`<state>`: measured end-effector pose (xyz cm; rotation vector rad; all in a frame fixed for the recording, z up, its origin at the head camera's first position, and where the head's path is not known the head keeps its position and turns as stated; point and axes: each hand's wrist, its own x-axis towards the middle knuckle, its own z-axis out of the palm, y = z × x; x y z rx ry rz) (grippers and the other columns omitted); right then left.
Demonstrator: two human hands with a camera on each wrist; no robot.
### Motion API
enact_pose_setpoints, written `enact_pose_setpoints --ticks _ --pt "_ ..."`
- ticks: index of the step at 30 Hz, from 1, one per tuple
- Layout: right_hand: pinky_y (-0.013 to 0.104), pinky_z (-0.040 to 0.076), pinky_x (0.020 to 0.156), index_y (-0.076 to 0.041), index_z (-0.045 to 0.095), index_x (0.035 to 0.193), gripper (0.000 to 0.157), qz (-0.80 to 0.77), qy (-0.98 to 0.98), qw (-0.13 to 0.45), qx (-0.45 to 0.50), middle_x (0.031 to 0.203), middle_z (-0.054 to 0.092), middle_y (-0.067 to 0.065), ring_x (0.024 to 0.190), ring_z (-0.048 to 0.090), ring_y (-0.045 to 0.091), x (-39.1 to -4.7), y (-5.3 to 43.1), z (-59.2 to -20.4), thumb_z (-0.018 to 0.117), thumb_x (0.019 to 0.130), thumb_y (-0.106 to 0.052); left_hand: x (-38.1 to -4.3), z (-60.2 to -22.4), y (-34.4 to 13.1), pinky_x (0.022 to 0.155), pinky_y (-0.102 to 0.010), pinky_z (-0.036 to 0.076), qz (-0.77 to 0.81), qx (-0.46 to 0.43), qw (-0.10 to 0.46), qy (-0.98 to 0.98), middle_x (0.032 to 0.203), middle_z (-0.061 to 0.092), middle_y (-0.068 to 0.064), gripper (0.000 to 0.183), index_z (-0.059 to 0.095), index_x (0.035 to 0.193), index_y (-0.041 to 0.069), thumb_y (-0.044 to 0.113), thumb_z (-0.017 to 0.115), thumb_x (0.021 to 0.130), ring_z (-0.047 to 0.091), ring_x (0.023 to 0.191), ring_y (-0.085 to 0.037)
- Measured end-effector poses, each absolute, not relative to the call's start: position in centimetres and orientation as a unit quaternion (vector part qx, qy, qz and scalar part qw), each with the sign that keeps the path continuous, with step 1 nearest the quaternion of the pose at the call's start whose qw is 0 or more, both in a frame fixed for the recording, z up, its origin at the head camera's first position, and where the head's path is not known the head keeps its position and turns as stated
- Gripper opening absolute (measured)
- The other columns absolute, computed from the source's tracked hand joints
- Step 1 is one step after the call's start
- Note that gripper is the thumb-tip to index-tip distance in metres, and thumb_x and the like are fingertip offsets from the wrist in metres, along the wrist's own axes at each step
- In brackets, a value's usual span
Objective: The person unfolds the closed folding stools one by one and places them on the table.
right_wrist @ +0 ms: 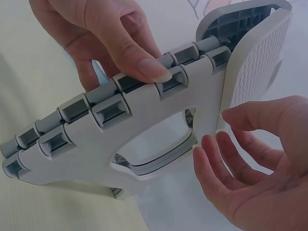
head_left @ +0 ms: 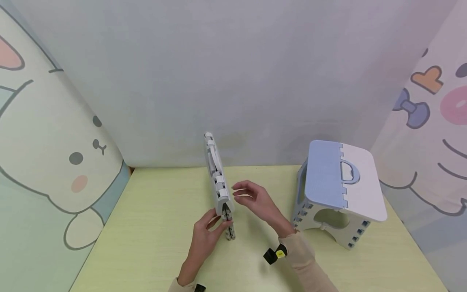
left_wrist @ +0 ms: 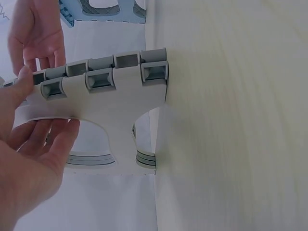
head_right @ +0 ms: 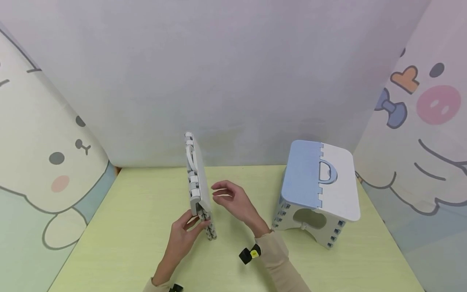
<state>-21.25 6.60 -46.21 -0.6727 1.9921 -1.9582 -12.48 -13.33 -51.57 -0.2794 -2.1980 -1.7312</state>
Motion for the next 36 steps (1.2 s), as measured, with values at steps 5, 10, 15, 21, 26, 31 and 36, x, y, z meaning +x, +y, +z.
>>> enact_pose_setpoints --ticks 5,10,15,21,26,31,36 --pt "0.037 0.056 0.098 -0.003 0.062 0.131 0.033 -0.677 0.685 0.14 -0.23 0.132 0.062 0.017 0.122 0.061 0.045 -20.9 6.6 -46.7 0.069 0.098 -0.005 -12.5 -51.5 -13.3 0.094 -0.035 0.057 -0.606 -0.099 0.165 -0.772 0.12 0.072 0.0 0.046 0.069 0.128 0.02 0.009 0.083 0.085 0.069 0.109 -0.019" --pt "0.036 0.056 0.097 -0.002 0.061 0.132 0.034 -0.672 0.69 0.145 -0.227 0.131 0.062 0.017 0.119 0.064 0.035 -20.7 6.4 -47.1 0.069 0.099 -0.005 -12.4 -51.5 -13.3 0.093 -0.036 0.057 -0.606 -0.097 0.166 -0.772 0.12 0.072 0.0 0.047 0.069 0.128 0.019 0.008 0.084 0.085 0.069 0.109 -0.019" --pt "0.037 0.056 0.097 -0.005 0.062 0.131 0.033 -0.669 0.693 0.151 -0.221 0.13 0.063 0.014 0.117 0.065 0.031 -20.6 6.3 -47.7 0.069 0.099 -0.005 -12.4 -51.5 -13.3 0.094 -0.035 0.057 -0.606 -0.095 0.165 -0.772 0.121 0.072 0.0 0.047 0.069 0.129 0.019 0.009 0.083 0.085 0.068 0.11 -0.019" --pt "0.037 0.057 0.096 -0.007 0.063 0.13 0.031 -0.665 0.696 0.157 -0.221 0.13 0.064 0.012 0.117 0.065 0.029 -20.6 6.2 -48.4 0.067 0.099 -0.004 -12.4 -51.5 -13.3 0.094 -0.039 0.057 -0.609 -0.094 0.163 -0.771 0.122 0.071 -0.001 0.048 0.069 0.13 0.02 0.009 0.083 0.086 0.068 0.11 -0.019" --pt "0.038 0.057 0.096 -0.005 0.062 0.13 0.031 -0.667 0.69 0.163 -0.227 0.13 0.064 0.014 0.117 0.066 0.03 -20.4 6.1 -48.7 0.066 0.099 -0.001 -12.4 -51.6 -13.4 0.094 -0.042 0.057 -0.608 -0.094 0.159 -0.772 0.124 0.07 -0.002 0.05 0.068 0.132 0.021 0.009 0.083 0.086 0.068 0.112 -0.02" --pt "0.039 0.056 0.096 -0.005 0.062 0.131 0.032 -0.664 0.689 0.166 -0.238 0.13 0.064 0.014 0.117 0.065 0.032 -20.3 6.1 -49.1 0.065 0.099 -0.002 -12.4 -51.7 -13.4 0.095 -0.037 0.056 -0.608 -0.095 0.158 -0.772 0.125 0.07 -0.002 0.051 0.068 0.132 0.02 0.009 0.083 0.085 0.068 0.113 -0.02" --pt "0.039 0.056 0.097 -0.007 0.062 0.131 0.032 -0.658 0.692 0.174 -0.241 0.131 0.064 0.011 0.12 0.064 0.031 -20.1 6.0 -49.3 0.065 0.1 -0.005 -12.5 -51.6 -13.4 0.095 -0.034 0.056 -0.611 -0.098 0.159 -0.77 0.125 0.071 -0.002 0.05 0.068 0.131 0.019 0.008 0.083 0.085 0.067 0.113 -0.02"
